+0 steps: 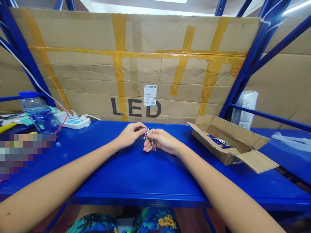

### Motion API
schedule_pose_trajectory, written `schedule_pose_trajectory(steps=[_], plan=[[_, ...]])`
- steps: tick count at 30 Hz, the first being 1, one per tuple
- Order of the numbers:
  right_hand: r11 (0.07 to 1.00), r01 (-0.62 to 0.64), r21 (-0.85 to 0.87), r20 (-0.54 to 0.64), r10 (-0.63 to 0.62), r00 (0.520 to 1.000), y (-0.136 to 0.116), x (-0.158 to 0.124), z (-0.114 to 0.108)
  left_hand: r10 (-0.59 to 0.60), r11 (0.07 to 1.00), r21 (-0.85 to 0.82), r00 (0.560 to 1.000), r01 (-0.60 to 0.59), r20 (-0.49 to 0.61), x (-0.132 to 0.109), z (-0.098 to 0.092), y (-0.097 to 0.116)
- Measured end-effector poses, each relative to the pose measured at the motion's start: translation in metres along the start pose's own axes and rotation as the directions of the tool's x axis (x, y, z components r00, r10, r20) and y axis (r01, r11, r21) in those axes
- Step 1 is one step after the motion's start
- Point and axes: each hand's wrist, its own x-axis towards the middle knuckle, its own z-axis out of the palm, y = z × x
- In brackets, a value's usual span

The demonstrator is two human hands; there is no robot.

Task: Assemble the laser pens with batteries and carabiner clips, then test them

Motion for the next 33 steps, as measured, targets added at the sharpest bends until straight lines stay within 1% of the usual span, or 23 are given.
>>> schedule_pose_trajectory(steps=[4, 7, 13, 19, 23, 28, 30, 33], plan=[[0.998, -0.024, 0.06, 0.069, 0.02, 0.997, -0.005, -0.004, -0.009, -0.021, 1.0, -0.002, 0.998, 0.021, -0.063, 0.002, -0.004, -0.003], [0.999, -0.023, 0.045, 0.089, 0.019, 0.996, -0.008, -0.006, -0.017, -0.029, 0.999, 0.012, 0.994, 0.031, -0.105, 0.003, -0.007, -0.002], [0.995, 0.042, -0.088, 0.029, -0.04, 0.999, -0.004, -0.004, -0.017, -0.034, 0.998, 0.042, 0.991, 0.04, -0.126, 0.002, -0.009, 0.001], [0.979, 0.061, -0.192, -0.002, -0.062, 0.998, 0.003, 0.001, -0.016, -0.013, 0.994, 0.101, 0.99, 0.028, -0.143, 0.001, -0.008, -0.001], [0.982, 0.08, -0.173, 0.001, -0.081, 0.997, 0.002, 0.0, -0.016, 0.009, 0.997, 0.072, 0.993, 0.0, -0.119, 0.002, -0.011, -0.002], [0.99, 0.086, -0.108, 0.054, -0.081, 0.995, -0.002, -0.002, -0.013, 0.072, 0.996, 0.065, 0.997, -0.069, -0.038, 0.0, -0.009, 0.005], [0.99, 0.092, -0.107, 0.054, -0.087, 0.995, -0.002, -0.002, -0.01, 0.049, 0.999, 0.019, 0.999, -0.049, -0.022, -0.001, -0.005, 0.008], [0.989, 0.091, -0.116, 0.038, -0.087, 0.995, -0.001, -0.002, -0.006, -0.019, 0.999, -0.036, 1.0, 0.019, -0.011, -0.001, 0.0, 0.01]])
